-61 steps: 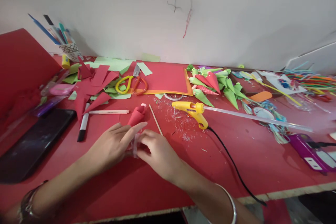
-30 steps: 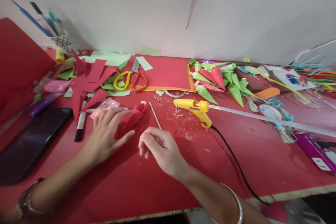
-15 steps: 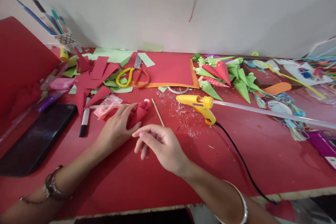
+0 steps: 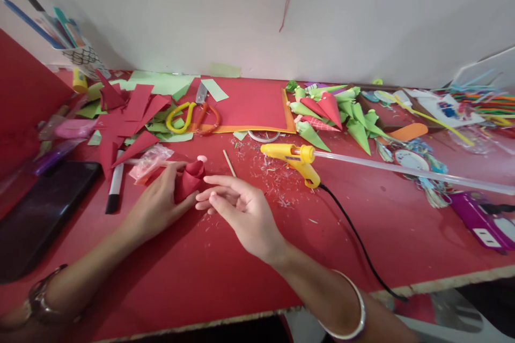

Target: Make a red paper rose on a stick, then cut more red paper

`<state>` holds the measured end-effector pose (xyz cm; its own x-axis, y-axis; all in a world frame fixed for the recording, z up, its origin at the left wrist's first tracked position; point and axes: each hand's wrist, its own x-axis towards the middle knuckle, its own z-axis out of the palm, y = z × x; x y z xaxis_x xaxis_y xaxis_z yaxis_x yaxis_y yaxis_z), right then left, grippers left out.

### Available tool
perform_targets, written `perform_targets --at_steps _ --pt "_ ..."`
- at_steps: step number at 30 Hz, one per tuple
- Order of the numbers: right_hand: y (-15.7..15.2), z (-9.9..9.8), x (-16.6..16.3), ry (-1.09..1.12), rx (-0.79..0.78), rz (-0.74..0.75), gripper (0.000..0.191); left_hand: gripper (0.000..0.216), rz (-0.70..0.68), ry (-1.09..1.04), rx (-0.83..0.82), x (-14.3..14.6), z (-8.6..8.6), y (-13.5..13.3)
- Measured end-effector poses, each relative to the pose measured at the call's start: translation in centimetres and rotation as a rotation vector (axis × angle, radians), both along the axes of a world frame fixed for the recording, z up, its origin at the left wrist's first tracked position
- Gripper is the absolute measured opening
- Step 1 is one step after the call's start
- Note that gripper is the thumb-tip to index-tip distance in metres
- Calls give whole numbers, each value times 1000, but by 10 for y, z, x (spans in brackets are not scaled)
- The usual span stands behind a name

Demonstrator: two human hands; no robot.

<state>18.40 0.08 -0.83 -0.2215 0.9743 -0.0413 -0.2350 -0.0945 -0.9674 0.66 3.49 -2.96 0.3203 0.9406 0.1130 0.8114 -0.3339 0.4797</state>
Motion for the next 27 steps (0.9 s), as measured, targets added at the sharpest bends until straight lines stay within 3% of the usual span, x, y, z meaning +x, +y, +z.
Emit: perform_targets --at_steps 5,11,14,21,27 --pt "-1 0 3 -47 -20 4 11 36 -13 -35 -58 4 4 -5" --pt "-1 -1 4 -233 91 -87 8 47 -7 -216 -105 8 7 -10" --pt "-1 -1 4 -264 178 -72 17 41 14 -271 -169 10 10 -11" --pt "-8 -1 6 -359 346 -186 18 25 -11 -530 -537 15 14 -18" --pt "-9 2 6 -556 465 -161 9 31 -17 -425 -336 17 15 -23"
